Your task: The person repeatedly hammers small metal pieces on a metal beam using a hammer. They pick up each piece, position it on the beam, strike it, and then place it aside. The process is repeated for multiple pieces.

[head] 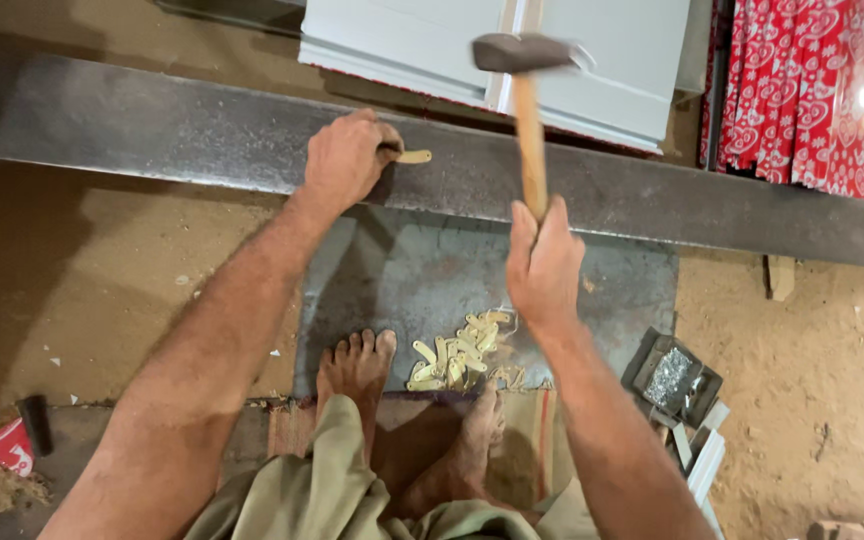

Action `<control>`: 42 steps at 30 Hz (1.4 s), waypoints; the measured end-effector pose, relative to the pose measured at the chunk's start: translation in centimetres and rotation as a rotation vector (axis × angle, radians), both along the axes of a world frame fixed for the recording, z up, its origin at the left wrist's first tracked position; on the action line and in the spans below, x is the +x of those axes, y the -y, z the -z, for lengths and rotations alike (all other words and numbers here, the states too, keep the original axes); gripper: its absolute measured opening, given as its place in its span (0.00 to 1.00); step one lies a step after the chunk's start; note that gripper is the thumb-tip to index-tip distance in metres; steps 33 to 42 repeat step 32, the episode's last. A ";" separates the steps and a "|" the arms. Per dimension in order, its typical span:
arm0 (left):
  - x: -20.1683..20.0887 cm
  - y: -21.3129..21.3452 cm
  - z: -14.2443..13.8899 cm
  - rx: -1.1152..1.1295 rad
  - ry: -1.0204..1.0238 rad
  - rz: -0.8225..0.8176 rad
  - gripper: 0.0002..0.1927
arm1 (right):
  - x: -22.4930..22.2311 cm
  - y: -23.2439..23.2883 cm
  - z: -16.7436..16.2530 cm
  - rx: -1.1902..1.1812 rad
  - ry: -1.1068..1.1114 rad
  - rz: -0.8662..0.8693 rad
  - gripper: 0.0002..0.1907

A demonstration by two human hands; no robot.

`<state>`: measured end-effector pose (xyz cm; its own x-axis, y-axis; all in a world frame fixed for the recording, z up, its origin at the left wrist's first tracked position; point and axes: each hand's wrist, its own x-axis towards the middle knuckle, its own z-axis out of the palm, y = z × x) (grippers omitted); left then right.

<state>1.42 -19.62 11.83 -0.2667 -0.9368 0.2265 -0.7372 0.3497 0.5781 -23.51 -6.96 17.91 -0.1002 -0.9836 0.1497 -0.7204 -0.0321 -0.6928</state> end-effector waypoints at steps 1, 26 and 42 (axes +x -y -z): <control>0.0 0.1 0.0 0.021 0.023 -0.001 0.04 | 0.2 -0.3 0.3 -0.006 0.070 -0.009 0.18; 0.1 -2.8 0.5 -0.026 0.095 0.025 0.10 | -6.1 -7.2 9.0 0.075 -0.396 0.084 0.19; 6.9 -12.6 0.1 0.665 0.053 -0.107 0.15 | -7.2 -8.7 10.6 0.186 -0.242 0.090 0.19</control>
